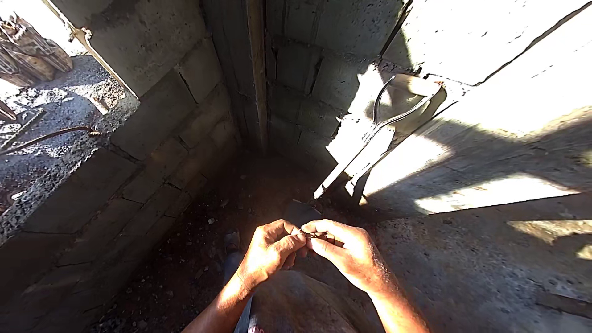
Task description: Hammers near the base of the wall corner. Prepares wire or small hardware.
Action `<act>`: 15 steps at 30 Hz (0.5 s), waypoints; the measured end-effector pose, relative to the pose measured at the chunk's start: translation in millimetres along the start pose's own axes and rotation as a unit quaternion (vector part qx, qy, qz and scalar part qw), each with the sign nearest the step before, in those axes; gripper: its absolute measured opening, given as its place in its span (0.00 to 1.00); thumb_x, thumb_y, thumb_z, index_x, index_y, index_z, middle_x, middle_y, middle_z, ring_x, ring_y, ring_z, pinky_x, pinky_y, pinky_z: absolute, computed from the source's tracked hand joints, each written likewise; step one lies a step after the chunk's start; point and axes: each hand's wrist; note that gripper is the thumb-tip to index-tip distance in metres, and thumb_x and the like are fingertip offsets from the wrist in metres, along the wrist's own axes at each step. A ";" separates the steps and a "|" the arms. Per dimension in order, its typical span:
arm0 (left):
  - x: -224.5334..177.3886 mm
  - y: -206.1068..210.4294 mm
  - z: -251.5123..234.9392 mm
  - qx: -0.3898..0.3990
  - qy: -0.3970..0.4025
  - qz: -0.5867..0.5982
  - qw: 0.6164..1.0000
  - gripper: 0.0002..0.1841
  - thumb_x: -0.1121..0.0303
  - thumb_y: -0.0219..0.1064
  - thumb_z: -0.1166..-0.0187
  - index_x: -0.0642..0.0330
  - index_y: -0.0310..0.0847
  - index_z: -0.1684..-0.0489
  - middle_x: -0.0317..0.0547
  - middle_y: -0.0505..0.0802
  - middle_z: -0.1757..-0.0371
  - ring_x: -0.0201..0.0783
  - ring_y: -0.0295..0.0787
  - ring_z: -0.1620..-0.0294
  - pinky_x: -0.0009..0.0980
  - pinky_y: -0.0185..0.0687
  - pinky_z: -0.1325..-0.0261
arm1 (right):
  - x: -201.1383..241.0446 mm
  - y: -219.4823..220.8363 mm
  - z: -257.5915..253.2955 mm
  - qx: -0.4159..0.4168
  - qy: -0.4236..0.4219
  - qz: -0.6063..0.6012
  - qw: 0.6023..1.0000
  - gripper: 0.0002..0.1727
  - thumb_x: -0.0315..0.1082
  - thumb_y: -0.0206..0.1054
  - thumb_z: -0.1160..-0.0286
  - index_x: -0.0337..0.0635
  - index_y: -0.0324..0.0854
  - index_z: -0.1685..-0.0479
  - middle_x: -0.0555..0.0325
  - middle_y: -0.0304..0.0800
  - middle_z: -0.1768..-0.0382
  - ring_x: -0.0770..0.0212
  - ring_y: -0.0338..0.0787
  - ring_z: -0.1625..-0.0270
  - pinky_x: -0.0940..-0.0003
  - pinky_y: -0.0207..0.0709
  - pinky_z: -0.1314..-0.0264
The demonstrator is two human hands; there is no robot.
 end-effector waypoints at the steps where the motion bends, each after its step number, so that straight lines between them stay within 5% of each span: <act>1: 0.0 0.3 -0.2 0.000 -0.003 0.005 1.000 0.08 0.72 0.64 0.16 0.67 0.86 0.62 0.51 0.92 0.73 0.30 0.83 0.81 0.22 0.77 0.77 | -0.8 0.6 0.1 -0.002 -0.006 0.013 1.000 0.11 0.33 0.70 0.27 0.50 0.92 0.50 0.66 0.95 0.62 0.68 0.93 0.65 0.73 0.90 0.62; 9: 3.7 -7.2 -2.8 0.033 -0.004 0.087 0.996 0.06 0.75 0.65 0.18 0.67 0.87 0.64 0.51 0.93 0.73 0.29 0.84 0.80 0.22 0.79 0.75 | -2.0 0.8 -1.4 0.013 -0.006 -0.007 1.000 0.08 0.37 0.71 0.24 0.49 0.93 0.52 0.65 0.95 0.64 0.67 0.92 0.66 0.73 0.90 0.63; 15: 6.5 -11.2 -2.3 0.056 -0.019 0.140 0.988 0.08 0.75 0.63 0.16 0.66 0.88 0.64 0.53 0.93 0.73 0.29 0.84 0.81 0.21 0.78 0.75 | -1.7 3.3 0.6 0.016 -0.048 0.022 0.998 0.12 0.39 0.70 0.21 0.49 0.93 0.45 0.67 0.93 0.56 0.70 0.92 0.59 0.75 0.90 0.57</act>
Point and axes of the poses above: each hand's wrist, its own z-axis away from the middle knuckle, its own y-axis out of the palm, x = y × z
